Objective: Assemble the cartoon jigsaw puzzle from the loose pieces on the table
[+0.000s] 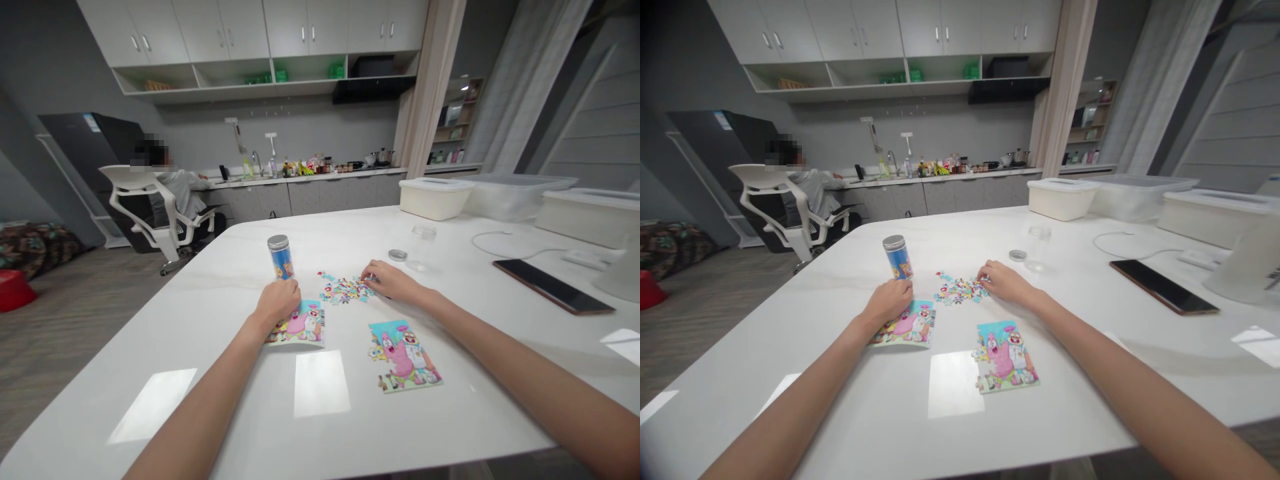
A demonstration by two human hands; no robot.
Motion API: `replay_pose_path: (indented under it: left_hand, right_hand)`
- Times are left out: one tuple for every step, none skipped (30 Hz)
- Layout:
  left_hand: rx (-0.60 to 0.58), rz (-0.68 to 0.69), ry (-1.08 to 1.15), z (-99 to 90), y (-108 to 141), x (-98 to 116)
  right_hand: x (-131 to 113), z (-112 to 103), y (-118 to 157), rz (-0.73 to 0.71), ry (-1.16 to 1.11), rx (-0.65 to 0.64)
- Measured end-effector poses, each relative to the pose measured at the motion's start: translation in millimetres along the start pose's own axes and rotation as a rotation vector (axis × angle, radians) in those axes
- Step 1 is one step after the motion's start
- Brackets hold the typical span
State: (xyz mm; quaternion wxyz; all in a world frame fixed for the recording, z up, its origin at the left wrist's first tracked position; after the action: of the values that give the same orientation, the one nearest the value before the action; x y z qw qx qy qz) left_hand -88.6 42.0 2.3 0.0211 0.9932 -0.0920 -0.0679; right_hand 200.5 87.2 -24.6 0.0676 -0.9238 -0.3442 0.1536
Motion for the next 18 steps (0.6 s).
replay_pose_path:
  left_hand:
    - [0.001, 0.008, -0.012, -0.4, 0, -1]
    - [0.001, 0.020, -0.024, -0.9, 0, -1]
    - [0.002, 0.037, -0.037, -1.5, 1, -2]
    - [0.002, 0.057, -0.049, -2.2, 1, -2]
    - [0.003, 0.079, -0.060, -2.9, 2, -3]
    - [0.004, 0.099, -0.070, -3.5, 2, -3]
    - [0.005, 0.117, -0.079, -4.1, 3, -4]
    - [0.006, 0.130, -0.085, -4.5, 3, -4]
    - [0.006, 0.138, -0.090, -4.9, 4, -5]
    - [0.006, 0.143, -0.092, -5.2, 4, -5]
    - [0.006, 0.146, -0.093, -5.3, 4, -6]
    - [0.005, 0.146, -0.092, -5.4, 5, -6]
    - [0.004, 0.146, -0.090, -5.4, 5, -6]
    - [0.002, 0.146, -0.087, -5.3, 5, -6]
    - [0.000, 0.147, -0.083, -5.2, 5, -6]
    - [-0.001, 0.147, -0.078, -5.1, 5, -6]
    - [-0.001, 0.148, -0.073, -5.0, 6, -5]
    - [-0.001, 0.150, -0.068, -4.8, 6, -4]
  right_hand:
    - [-1, 0, 0, -0.009, 0.007, 0.009]
    - [-2, 0, -1, -0.021, 0.009, 0.016]
    - [-3, 1, -2, -0.036, 0.007, 0.014]
    - [-5, 1, -2, -0.055, -0.002, 0.004]
    - [-8, 1, -3, -0.078, -0.013, -0.015]
    - [-11, 1, -4, -0.103, -0.025, -0.038]
    - [-15, 1, -4, -0.124, -0.037, -0.054]
    - [-19, 0, -4, -0.142, -0.045, -0.067]
    - [-23, 0, -4, -0.157, -0.050, -0.077]
    - [-26, -1, -3, -0.171, -0.053, -0.087]
    - [-30, -2, -3, -0.188, -0.053, -0.101]
    - [-33, -4, -2, -0.206, -0.055, -0.119]
    - [-36, -6, -1, -0.226, -0.058, -0.140]
    - [-37, -8, -1, -0.244, -0.064, -0.162]
    - [-38, -10, 0, -0.258, -0.069, -0.181]
    - [-37, -12, 0, -0.265, -0.071, -0.198]
    - [-36, -14, 0, -0.265, -0.071, -0.212]
    - [-33, -15, 0, -0.260, -0.068, -0.224]
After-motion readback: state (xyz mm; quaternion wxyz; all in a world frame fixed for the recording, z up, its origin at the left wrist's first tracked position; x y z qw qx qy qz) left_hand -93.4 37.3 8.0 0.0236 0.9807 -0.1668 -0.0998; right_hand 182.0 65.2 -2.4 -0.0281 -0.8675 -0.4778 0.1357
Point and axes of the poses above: each hand's wrist, its own y-axis away from the middle knuckle, its own z-axis out of the palm, x = y × z, the point moved 1 cm from there along -y, towards the middle knuckle, and after that the axes turned 7 degrees about -x, right-handed, at the moved point
